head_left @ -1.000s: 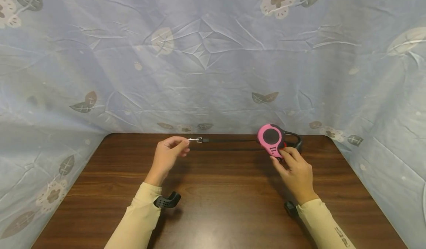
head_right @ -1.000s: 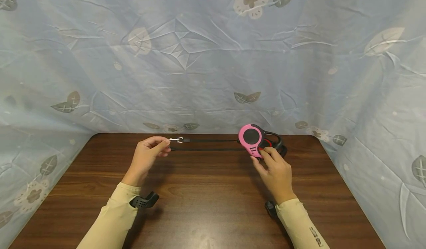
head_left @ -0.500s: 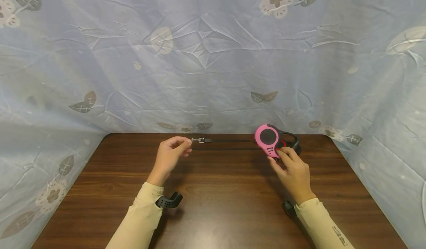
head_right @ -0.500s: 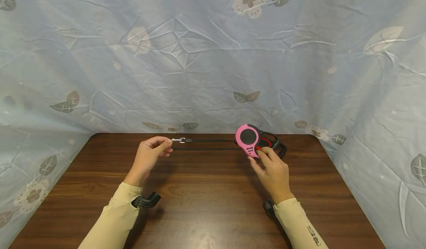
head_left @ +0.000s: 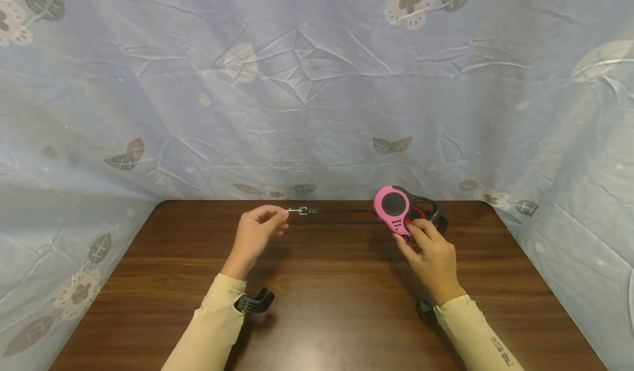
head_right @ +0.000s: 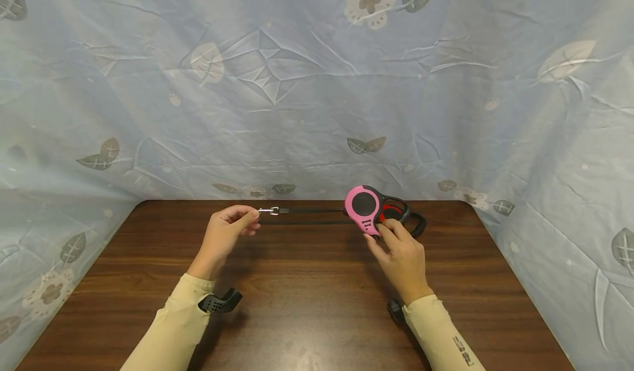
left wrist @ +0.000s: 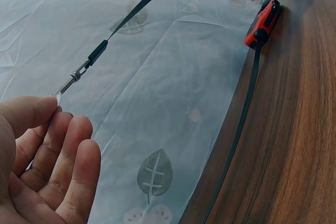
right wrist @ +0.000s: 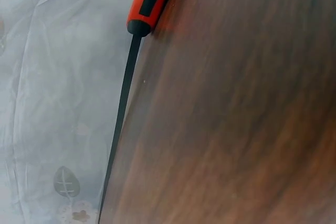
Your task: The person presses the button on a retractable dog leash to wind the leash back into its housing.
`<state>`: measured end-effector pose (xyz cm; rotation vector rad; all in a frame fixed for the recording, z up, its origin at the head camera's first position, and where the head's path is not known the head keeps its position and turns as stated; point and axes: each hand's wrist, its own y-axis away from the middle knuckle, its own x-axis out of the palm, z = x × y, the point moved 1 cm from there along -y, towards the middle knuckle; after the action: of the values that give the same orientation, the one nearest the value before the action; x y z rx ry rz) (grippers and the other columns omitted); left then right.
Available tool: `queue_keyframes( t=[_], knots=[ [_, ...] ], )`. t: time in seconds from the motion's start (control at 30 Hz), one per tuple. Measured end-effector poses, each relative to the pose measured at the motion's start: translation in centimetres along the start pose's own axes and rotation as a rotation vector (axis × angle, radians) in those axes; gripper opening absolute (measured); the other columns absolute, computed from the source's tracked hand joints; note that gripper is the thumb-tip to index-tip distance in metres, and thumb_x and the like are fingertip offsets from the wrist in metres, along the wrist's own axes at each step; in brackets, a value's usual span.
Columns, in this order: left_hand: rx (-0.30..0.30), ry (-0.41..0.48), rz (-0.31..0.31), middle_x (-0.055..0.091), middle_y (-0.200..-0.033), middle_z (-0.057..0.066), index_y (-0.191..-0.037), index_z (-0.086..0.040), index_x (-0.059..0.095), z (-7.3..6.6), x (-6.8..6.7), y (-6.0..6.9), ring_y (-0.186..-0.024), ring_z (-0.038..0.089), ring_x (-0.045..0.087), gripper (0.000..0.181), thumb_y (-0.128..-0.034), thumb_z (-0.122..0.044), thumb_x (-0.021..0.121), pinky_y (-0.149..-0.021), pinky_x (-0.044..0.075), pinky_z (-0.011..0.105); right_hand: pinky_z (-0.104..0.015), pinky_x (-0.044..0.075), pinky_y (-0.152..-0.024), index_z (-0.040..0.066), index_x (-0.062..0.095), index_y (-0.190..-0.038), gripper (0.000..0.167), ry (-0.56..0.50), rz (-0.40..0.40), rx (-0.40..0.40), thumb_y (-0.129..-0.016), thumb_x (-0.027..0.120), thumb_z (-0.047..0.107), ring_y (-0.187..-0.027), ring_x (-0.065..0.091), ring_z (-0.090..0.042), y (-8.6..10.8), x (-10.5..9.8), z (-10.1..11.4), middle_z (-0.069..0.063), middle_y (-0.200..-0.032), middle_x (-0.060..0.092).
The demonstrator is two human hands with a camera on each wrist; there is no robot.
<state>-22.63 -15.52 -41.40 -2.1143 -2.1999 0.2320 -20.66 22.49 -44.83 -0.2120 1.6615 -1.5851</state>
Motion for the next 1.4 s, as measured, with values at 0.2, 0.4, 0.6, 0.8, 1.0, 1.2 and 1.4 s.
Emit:
queue_keyframes(
  t=[0.2, 0.4, 0.6, 0.8, 1.0, 1.2, 1.4],
  knots=[
    [0.005, -0.001, 0.012, 0.073, -0.095, 0.014, -0.105, 0.006, 0.074, -0.1, 0.5, 0.1, -0.079, 0.02, 0.074, 0.026, -0.0964, -0.019, 0.076, -0.072, 0.064, 0.032, -0.03, 0.05, -0.048, -0.001, 0.076, -0.097, 0.042, -0.014, -0.008, -0.012, -0.1, 0.069, 0.04, -0.063, 0.059, -0.014, -0.1, 0.2, 0.5, -0.012, -0.096, 0.069],
    [0.012, 0.0, 0.01, 0.073, -0.098, 0.021, -0.102, 0.004, 0.075, -0.4, 0.7, 0.1, -0.079, 0.026, 0.075, 0.024, -0.0955, -0.018, 0.077, -0.071, 0.064, 0.033, -0.028, 0.051, -0.048, -0.001, 0.076, -0.097, 0.04, -0.025, -0.006, -0.01, -0.099, 0.07, 0.039, -0.063, 0.06, -0.013, -0.3, 0.4, 1.0, -0.011, -0.096, 0.069],
    [0.01, 0.003, 0.023, 0.073, -0.098, 0.022, -0.103, 0.005, 0.074, -0.3, 1.1, 0.2, -0.079, 0.022, 0.074, 0.025, -0.0958, -0.019, 0.077, -0.072, 0.064, 0.033, -0.028, 0.051, -0.049, 0.0, 0.076, -0.098, 0.04, -0.029, -0.006, -0.012, -0.1, 0.069, 0.04, -0.064, 0.059, -0.012, -0.3, 0.6, 1.4, -0.01, -0.096, 0.069],
    [0.017, 0.007, 0.027, 0.073, -0.098, 0.022, -0.102, 0.005, 0.075, -0.4, 1.5, 0.3, -0.077, 0.019, 0.074, 0.022, -0.0955, -0.017, 0.077, -0.072, 0.064, 0.036, -0.03, 0.054, -0.049, -0.001, 0.076, -0.099, 0.039, -0.043, -0.007, -0.022, -0.099, 0.071, 0.037, -0.063, 0.063, -0.013, -0.2, 0.8, 1.6, -0.01, -0.096, 0.069],
    [0.022, -0.004, 0.03, 0.073, -0.097, 0.019, -0.101, 0.003, 0.075, -0.4, 1.8, 0.5, -0.078, 0.021, 0.074, 0.02, -0.0958, -0.016, 0.076, -0.071, 0.064, 0.038, -0.03, 0.053, -0.05, 0.0, 0.076, -0.098, 0.04, -0.041, -0.012, -0.022, -0.099, 0.07, 0.039, -0.063, 0.061, -0.012, -0.1, 1.0, 1.8, -0.009, -0.095, 0.069],
    [0.027, 0.003, 0.04, 0.074, -0.096, 0.018, -0.1, 0.003, 0.075, -0.3, 2.1, 0.4, -0.079, 0.023, 0.075, 0.02, -0.0954, -0.017, 0.077, -0.07, 0.064, 0.035, -0.03, 0.053, -0.05, 0.0, 0.076, -0.098, 0.041, -0.04, -0.008, -0.021, -0.1, 0.069, 0.04, -0.064, 0.059, -0.012, -0.1, 1.0, 2.2, -0.009, -0.095, 0.068],
    [0.025, 0.008, 0.052, 0.072, -0.101, 0.026, -0.101, 0.003, 0.075, -0.2, 2.3, 0.5, -0.078, 0.019, 0.074, 0.021, -0.0957, -0.018, 0.077, -0.069, 0.063, 0.034, -0.033, 0.054, -0.051, 0.0, 0.076, -0.098, 0.041, -0.05, -0.006, -0.022, -0.1, 0.069, 0.04, -0.067, 0.06, -0.014, -0.1, 1.3, 2.4, -0.01, -0.097, 0.069]
  ],
)
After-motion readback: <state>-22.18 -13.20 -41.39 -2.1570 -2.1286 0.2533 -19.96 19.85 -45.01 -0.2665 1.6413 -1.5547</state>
